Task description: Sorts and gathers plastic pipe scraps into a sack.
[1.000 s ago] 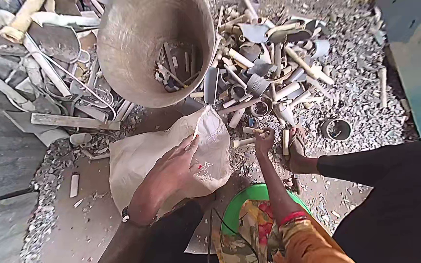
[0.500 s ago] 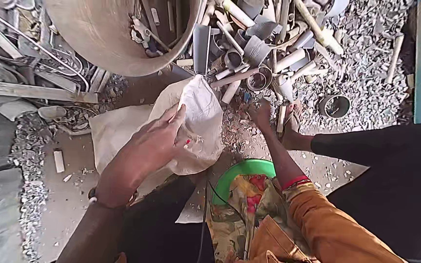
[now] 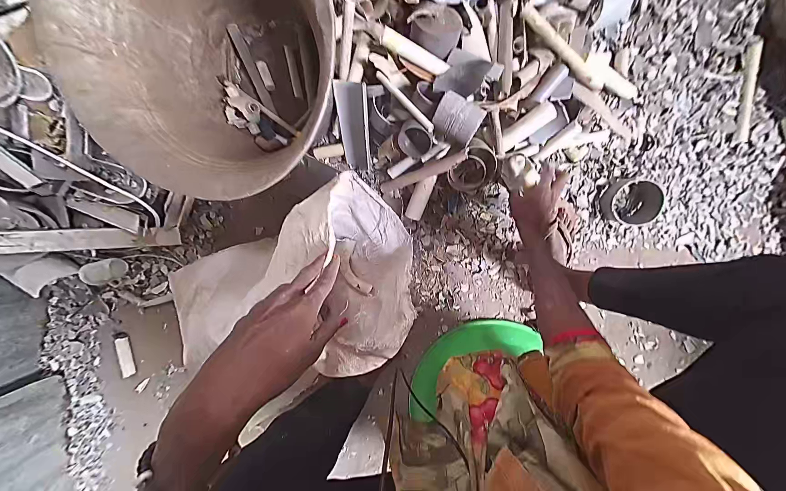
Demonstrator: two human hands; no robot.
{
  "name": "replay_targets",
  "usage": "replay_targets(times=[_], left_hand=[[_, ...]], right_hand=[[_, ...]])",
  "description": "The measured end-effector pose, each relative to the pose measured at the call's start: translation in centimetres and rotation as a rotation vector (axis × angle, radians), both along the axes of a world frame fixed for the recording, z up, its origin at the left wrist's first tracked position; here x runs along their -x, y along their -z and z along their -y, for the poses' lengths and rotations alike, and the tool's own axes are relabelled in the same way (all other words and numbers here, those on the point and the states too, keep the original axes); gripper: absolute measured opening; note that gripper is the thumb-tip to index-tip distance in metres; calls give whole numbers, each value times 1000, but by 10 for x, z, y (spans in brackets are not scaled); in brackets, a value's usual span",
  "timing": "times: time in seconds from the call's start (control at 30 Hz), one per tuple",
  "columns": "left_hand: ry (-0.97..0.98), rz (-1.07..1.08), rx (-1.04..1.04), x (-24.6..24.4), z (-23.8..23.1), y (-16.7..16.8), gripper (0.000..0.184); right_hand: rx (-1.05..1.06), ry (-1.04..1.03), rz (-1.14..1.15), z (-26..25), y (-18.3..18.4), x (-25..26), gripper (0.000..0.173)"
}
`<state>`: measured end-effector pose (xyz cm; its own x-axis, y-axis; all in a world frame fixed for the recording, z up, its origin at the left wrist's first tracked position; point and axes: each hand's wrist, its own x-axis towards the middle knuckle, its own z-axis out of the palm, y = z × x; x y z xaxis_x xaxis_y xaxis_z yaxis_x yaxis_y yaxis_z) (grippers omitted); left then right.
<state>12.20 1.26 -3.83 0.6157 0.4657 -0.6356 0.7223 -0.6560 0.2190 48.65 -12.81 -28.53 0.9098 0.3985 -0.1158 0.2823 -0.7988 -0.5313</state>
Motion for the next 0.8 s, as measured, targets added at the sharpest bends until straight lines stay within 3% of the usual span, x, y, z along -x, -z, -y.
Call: replay_targets(times=[0.07, 0.2, 0.3, 0.37, 0.43, 0.47, 0.53, 0.57, 0.67, 0.73, 0.8], left_hand=[[22, -8, -8, 0, 0, 3, 72], [0, -97, 39, -10, 1, 1, 75], [-8, -160, 26, -16, 2, -5, 79], [-23, -165, 9, -16, 6, -6, 78], [-34, -163, -10, -13, 11, -6, 75], [-43, -156, -23, -11, 11, -7, 74], [-56, -121, -61, -6, 12, -8, 72], [-63, -103, -78, -2, 12, -9, 71], [-82, -72, -108, 10, 7, -9, 69], [-79, -51, -105, 15, 7, -8, 69], [-63, -33, -100, 12, 6, -6, 69]], right_hand=[[87, -10, -58, -20, 9, -26, 77], [62, 45, -198, -17, 10, -33, 68], [-112, 202, -245, -10, -17, 12, 55], [-262, 226, -319, -12, -35, 70, 50], [-379, 38, -412, -20, -58, 147, 40], [-415, -169, -511, -26, -75, 183, 38], [-459, -643, -718, -39, -101, 229, 48], [-503, -760, -755, -44, -106, 239, 53], [-473, -630, -558, -57, -92, 207, 46], [-261, -467, -366, -61, -62, 159, 38], [12, -496, -183, -66, -30, 109, 46]])
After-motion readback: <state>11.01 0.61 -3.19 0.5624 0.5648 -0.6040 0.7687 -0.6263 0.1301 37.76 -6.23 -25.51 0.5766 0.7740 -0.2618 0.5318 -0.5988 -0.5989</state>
